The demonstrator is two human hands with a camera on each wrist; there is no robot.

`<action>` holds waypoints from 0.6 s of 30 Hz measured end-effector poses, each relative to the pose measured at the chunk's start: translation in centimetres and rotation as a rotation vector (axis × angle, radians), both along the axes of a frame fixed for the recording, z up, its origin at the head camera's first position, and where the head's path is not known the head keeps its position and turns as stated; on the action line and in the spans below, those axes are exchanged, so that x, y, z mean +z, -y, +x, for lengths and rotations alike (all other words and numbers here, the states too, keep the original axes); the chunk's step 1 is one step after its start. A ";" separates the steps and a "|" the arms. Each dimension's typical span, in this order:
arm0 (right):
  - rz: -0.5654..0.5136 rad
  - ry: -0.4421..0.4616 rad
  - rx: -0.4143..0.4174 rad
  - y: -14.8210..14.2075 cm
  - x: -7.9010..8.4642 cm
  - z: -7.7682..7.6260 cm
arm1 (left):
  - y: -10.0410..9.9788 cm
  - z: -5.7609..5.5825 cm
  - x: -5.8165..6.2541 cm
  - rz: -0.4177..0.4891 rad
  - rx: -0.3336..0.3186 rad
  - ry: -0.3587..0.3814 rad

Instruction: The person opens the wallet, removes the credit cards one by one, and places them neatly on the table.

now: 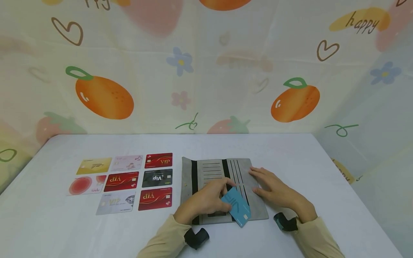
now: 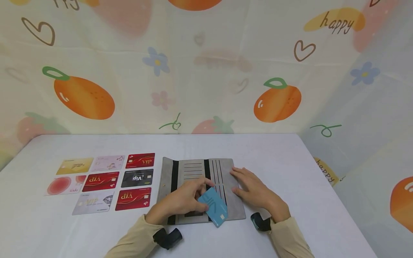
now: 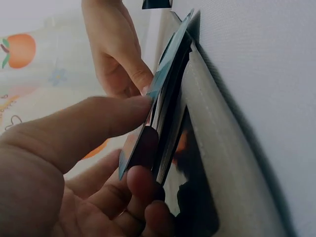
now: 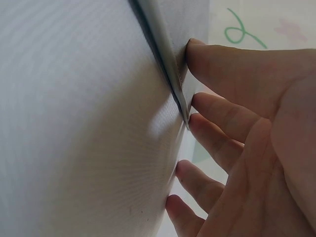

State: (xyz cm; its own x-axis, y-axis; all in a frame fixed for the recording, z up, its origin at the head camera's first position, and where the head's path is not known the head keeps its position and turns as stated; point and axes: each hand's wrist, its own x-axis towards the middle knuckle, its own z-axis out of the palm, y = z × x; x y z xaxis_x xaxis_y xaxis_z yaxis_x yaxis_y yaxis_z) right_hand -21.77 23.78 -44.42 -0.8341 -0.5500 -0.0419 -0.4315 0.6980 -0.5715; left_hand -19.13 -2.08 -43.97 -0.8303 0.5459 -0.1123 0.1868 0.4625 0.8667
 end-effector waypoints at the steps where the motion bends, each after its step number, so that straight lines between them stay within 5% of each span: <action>1: 0.003 -0.006 0.003 0.0 0.0 0.0 | 0.0 0.0 0.0 -0.012 -0.008 0.002; 13: 0.002 -0.018 0.014 -0.1 0.1 0.0 | 0.4 0.6 0.4 0.018 -0.021 0.061; 18: 0.007 -0.013 0.009 0.0 0.1 0.0 | 0.7 0.8 0.4 -0.005 -0.046 0.022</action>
